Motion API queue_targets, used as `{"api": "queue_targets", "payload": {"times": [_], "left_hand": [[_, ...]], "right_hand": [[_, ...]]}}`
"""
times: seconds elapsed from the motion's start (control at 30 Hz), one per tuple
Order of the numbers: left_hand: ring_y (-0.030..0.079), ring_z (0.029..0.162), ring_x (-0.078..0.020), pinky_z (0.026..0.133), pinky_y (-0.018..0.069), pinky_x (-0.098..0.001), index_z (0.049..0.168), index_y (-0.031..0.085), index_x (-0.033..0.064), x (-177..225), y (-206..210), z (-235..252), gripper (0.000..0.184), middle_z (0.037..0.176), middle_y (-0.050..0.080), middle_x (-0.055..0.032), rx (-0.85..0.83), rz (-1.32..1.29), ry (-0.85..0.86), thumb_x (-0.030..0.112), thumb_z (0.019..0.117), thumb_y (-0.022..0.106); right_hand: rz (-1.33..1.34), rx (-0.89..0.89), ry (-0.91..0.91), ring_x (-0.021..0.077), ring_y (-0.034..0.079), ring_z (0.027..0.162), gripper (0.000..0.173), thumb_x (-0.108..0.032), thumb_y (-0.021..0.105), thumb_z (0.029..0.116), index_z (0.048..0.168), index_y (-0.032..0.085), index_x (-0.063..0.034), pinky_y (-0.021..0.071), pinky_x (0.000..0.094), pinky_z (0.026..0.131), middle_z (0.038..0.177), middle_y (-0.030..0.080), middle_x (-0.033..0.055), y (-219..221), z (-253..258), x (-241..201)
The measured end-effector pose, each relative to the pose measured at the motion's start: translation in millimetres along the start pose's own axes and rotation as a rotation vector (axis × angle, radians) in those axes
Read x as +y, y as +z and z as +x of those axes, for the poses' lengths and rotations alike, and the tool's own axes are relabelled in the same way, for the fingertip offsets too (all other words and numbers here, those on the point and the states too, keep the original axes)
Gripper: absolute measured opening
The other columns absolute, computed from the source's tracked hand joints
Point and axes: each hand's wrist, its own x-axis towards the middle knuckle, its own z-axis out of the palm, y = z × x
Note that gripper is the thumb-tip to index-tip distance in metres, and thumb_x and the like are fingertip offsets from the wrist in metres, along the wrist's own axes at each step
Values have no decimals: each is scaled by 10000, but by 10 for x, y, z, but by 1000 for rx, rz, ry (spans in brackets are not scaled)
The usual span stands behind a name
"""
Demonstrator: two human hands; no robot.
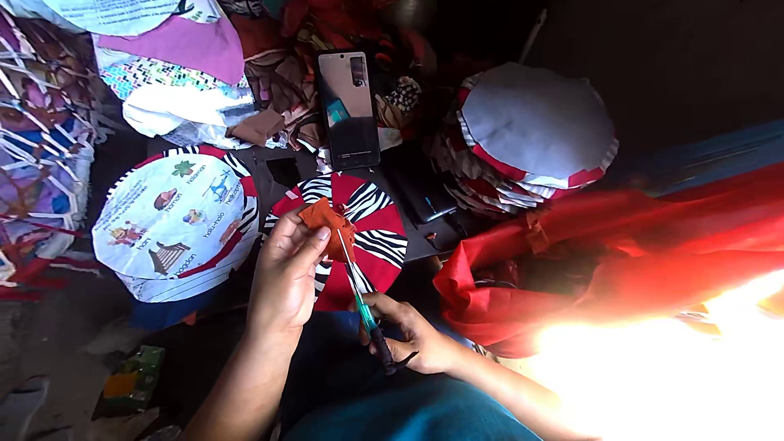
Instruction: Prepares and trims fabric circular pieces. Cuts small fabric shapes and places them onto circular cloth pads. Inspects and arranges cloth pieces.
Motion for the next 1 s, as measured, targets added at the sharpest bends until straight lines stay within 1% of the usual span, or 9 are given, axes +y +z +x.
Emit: {"api": "queue_targets", "payload": {"times": [0.2, 0.33, 0.43, 0.5, 0.63, 0.73, 0.8, 0.87, 1.0], "left_hand": [[721, 875, -76, 787, 612, -248, 1109, 629, 106, 13, -92, 5, 264, 984, 727, 14, 37, -56, -8, -77, 998, 474], [713, 878, -78, 802, 611, -259, 1117, 625, 112, 25, -106, 26, 264, 975, 710, 16, 63, -70, -13, -66, 1001, 468], [704, 944, -91, 861, 593, -277, 1130, 613, 110, 30, -120, 51, 251, 1007, 703, 17, 65, -23, 16, -51, 991, 480], [688, 955, -75, 900, 570, -270, 1126, 615, 109, 28, -137, 76, 246, 1010, 700, 32, 61, 4, 56, -52, 984, 495], [695, 910, -62, 870, 586, -265, 1110, 616, 128, 96, -146, 71, 246, 985, 700, 46, 70, -49, 55, -48, 1001, 483], [701, 883, -56, 822, 601, -250, 1111, 618, 140, 144, -120, 27, 258, 977, 703, 39, 29, -96, 6, -36, 1014, 455], [702, 881, -52, 819, 600, -241, 1106, 633, 145, 135, -98, -10, 271, 978, 710, 38, -29, -114, -16, -30, 1007, 452], [701, 891, -52, 824, 601, -242, 1109, 627, 143, 97, -66, -27, 268, 976, 707, 40, -50, -87, -2, -45, 991, 475], [709, 864, -59, 793, 616, -249, 1108, 617, 114, 26, -27, -29, 265, 973, 703, 32, -19, -17, 49, -84, 963, 518]], "right_hand": [[22, 1, 30, -40, 554, 780, 413, -190, 595, 995, 1250, 553, 132, 469, 131, 738, 863, 613, 15, 9, 36, 10], [32, 22, 40, -41, 555, 759, 327, -120, 561, 997, 1210, 570, 128, 476, 131, 720, 830, 601, -3, 6, 39, 9], [56, 25, 52, -41, 557, 746, 284, -77, 544, 987, 1191, 579, 118, 483, 134, 708, 823, 591, -13, 10, 25, 5], [70, -39, 42, -30, 571, 778, 335, -151, 541, 1018, 1218, 548, 118, 487, 143, 739, 844, 603, 4, -7, 10, -13], [-22, -218, 86, 8, 538, 861, 645, -459, 418, 1055, 1335, 423, 123, 449, 148, 781, 974, 587, 70, -60, -1, -119], [-49, -199, 126, 30, 547, 903, 647, -426, 426, 1043, 1366, 403, 134, 462, 167, 812, 1018, 585, 86, -61, 6, -160], [-39, -198, 109, 35, 547, 910, 697, -485, 418, 1044, 1371, 398, 130, 462, 173, 819, 1027, 587, 86, -51, 9, -143], [-21, -208, 50, 48, 556, 914, 728, -515, 412, 1045, 1369, 390, 137, 468, 178, 829, 1017, 587, 95, -35, 14, -115], [-14, -190, 8, 44, 555, 894, 676, -462, 449, 1043, 1356, 411, 136, 461, 168, 824, 982, 590, 90, -9, 14, -101]]}}
